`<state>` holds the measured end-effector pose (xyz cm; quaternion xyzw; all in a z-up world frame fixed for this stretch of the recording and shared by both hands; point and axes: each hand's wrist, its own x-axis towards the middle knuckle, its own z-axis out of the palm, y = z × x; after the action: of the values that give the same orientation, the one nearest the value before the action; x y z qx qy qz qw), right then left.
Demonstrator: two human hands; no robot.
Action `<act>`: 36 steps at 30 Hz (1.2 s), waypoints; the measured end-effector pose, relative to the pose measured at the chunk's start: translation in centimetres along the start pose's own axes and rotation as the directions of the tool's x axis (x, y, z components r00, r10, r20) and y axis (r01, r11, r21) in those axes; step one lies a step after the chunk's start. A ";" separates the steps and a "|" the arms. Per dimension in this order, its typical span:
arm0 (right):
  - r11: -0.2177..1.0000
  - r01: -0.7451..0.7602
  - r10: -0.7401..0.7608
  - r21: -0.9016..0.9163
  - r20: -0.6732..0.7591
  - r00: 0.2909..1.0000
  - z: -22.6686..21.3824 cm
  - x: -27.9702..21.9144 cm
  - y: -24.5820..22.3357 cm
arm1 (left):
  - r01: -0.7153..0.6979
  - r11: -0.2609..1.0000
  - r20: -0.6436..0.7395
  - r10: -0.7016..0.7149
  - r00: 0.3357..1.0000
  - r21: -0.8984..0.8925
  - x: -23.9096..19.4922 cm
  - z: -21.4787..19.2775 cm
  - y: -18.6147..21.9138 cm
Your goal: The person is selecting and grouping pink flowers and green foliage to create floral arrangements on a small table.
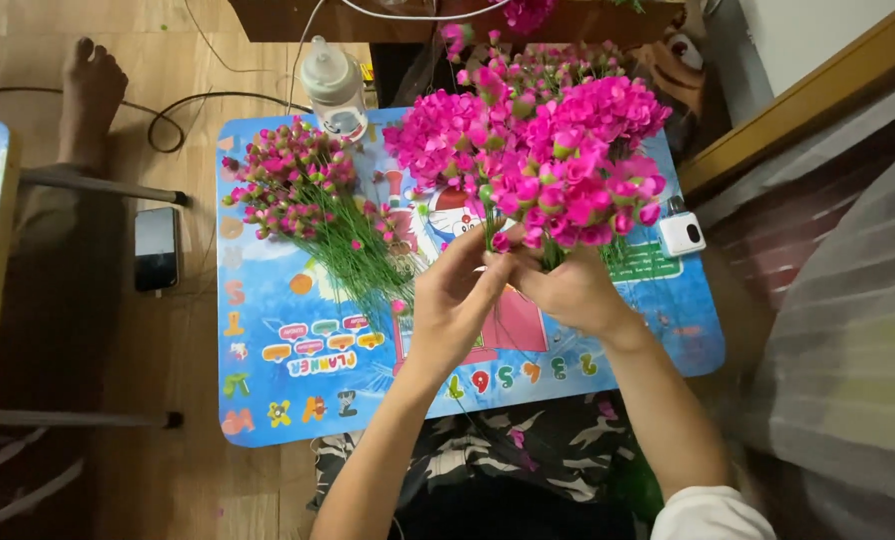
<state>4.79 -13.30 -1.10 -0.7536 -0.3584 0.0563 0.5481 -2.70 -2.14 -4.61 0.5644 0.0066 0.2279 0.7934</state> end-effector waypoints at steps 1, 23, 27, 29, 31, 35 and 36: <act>1.000 -0.002 0.002 0.003 -0.001 1.000 0.3 0.1 -0.3 | 0.003 1.000 0.000 -0.003 1.000 0.003 0.1 0.1 -0.1; 0.990 -0.017 0.023 -0.139 0.047 0.999 1.7 -1.9 -2.4 | 0.099 0.968 -0.172 -0.141 0.975 -0.230 -1.4 -1.4 0.6; 0.976 -0.206 0.210 0.072 -0.042 0.977 2.9 -2.1 -1.5 | 0.075 0.945 -0.160 -0.132 0.978 -0.318 -1.9 -0.8 -0.8; 0.983 -0.181 0.182 0.033 -0.016 0.983 3.2 -2.3 -1.5 | 0.038 0.952 -0.169 -0.093 0.981 -0.303 -1.7 -0.8 -0.9; 0.988 -0.155 0.155 -0.005 0.009 0.988 3.4 -2.6 -0.9 | 0.002 0.958 -0.176 -0.054 0.983 -0.287 -1.6 -0.8 -1.1; 0.965 -0.139 0.146 0.222 -0.014 0.989 3.8 -2.0 -2.1 | -0.064 0.997 -0.108 0.059 0.992 -0.040 -1.4 -0.7 0.5; 0.904 -0.204 0.226 0.375 -0.017 0.974 3.9 -1.5 -3.4 | -0.075 0.997 -0.095 0.074 0.993 -0.009 -1.2 -0.6 1.5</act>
<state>0.19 -10.65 -0.18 -0.6726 -0.2394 0.1605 0.6815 -4.50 -1.64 -3.79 0.5480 0.0218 0.2837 0.7866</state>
